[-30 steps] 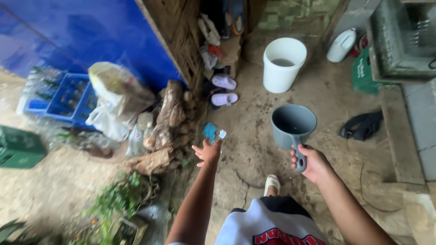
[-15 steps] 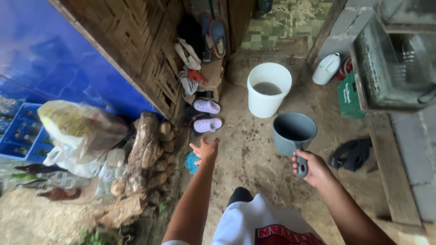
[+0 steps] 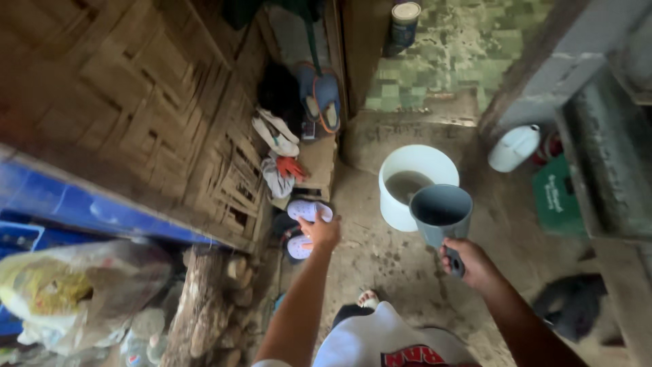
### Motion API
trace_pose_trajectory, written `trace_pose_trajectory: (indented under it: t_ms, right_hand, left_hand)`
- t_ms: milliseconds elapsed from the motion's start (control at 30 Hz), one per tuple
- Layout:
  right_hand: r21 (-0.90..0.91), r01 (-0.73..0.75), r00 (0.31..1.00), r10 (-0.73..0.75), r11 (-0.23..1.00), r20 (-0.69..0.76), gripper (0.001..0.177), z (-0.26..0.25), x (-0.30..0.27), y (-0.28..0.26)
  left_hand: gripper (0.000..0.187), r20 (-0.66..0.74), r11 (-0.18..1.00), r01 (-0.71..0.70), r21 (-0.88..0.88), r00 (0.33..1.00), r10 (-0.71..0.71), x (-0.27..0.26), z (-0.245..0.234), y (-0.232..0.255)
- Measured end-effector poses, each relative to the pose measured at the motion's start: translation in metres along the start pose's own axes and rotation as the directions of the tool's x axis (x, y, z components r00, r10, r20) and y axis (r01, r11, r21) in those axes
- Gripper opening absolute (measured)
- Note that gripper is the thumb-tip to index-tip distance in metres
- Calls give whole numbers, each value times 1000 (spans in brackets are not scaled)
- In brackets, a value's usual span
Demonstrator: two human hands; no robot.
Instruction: The person using a plastic scoop takes water from a bucket and pours it onto plants located in a garden area and behind a fence.
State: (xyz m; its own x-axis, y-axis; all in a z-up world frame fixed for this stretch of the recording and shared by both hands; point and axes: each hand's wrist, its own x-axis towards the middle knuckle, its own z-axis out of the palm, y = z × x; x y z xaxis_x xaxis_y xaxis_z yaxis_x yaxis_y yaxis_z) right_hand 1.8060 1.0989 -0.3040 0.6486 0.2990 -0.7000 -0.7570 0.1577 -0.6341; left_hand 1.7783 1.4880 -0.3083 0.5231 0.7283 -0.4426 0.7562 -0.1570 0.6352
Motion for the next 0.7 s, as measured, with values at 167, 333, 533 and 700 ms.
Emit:
trace_pose_trajectory:
  t_ms: [167,333,533,700]
  right_hand:
    - [-40,-24,997,21,999,-72,21,-12,74,-41]
    - [-115,-140,968,111,984,-226,22,-39,152,-79]
    - [-446,-308,950,246,841,-193,20,-59,275,-111]
    - [-833,-231,970,186,503,-156,25,-77,364,-115]
  left_hand:
    - [79,79,968,-190,167,981,179,12,23,48]
    - [80,110,981,-140,135,986,126,19,54,76]
    - [79,84,980,38,194,995,-55,24,112,89]
    - [77,78,972,128,197,986,-146,37,170,117]
